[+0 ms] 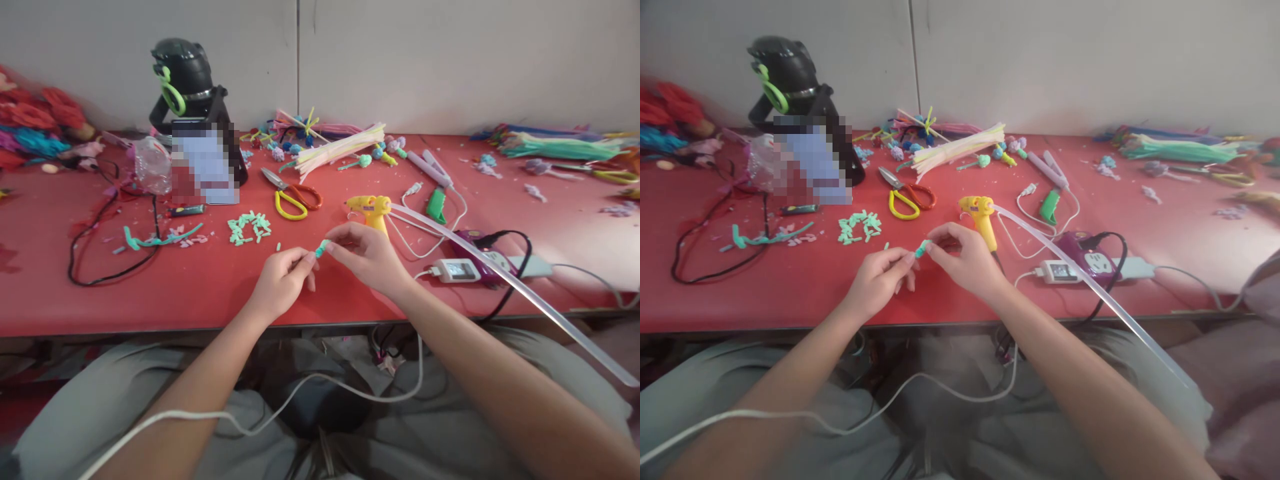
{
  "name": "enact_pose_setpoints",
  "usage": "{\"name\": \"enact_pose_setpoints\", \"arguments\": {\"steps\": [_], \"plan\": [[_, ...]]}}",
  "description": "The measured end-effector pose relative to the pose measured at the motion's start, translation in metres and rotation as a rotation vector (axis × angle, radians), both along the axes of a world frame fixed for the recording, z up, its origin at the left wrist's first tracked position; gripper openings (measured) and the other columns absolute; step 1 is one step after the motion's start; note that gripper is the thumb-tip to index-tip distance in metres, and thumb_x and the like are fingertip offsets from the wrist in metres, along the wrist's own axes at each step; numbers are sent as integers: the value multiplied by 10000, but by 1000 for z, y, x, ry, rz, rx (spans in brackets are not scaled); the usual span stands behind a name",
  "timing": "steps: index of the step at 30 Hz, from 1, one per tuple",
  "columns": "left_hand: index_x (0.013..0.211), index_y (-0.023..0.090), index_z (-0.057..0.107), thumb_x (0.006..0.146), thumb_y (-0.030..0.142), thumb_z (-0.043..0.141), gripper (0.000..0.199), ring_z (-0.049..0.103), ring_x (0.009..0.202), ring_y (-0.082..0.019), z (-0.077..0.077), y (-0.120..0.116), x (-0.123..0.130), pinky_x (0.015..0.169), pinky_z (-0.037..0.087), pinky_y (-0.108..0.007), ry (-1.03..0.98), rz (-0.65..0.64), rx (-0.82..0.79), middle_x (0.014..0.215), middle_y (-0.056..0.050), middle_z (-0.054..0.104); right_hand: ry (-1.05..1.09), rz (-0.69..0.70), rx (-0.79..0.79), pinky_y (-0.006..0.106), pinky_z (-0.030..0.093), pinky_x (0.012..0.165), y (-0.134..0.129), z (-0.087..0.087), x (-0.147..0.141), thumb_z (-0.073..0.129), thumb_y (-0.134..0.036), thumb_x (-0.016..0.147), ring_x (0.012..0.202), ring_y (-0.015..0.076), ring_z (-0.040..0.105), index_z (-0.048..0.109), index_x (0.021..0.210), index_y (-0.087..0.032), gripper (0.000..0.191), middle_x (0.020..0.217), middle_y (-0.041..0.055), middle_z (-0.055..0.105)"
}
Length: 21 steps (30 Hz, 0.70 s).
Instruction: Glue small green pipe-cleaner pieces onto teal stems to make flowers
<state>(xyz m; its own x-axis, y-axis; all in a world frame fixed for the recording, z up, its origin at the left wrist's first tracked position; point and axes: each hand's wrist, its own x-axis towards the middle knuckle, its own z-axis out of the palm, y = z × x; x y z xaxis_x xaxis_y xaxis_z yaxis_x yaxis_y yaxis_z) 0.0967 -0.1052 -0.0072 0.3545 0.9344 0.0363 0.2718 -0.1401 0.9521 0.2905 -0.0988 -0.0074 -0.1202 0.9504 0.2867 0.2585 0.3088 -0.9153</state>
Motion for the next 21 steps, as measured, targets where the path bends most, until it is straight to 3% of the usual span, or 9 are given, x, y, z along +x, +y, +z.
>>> {"name": "enact_pose_setpoints", "arguments": {"steps": [6,10,21], "plan": [[783,182,625,996,400,510,326,483,495,-117,1,-1,1,529,367,-253,12,4,0,560,14,646,-167,69,195,394,585,906,-2,9,10,672,-302,919,1021,211,683,729,1091,-233,194,1083,75,705],[771,179,628,995,378,509,323,498,499,-120,2,-1,1,527,372,-249,26,0,17,559,7,648,-289,80,322,439,550,981,-1,12,16,658,-242,938,1085,225,668,749,1059,-242,152,1128,88,684],[798,184,639,990,360,515,288,521,526,-125,1,0,0,543,378,-253,44,-11,45,596,6,652,-341,52,384,450,545,968,1,7,14,657,-239,939,1043,233,667,759,988,-242,113,1094,92,671]]}}
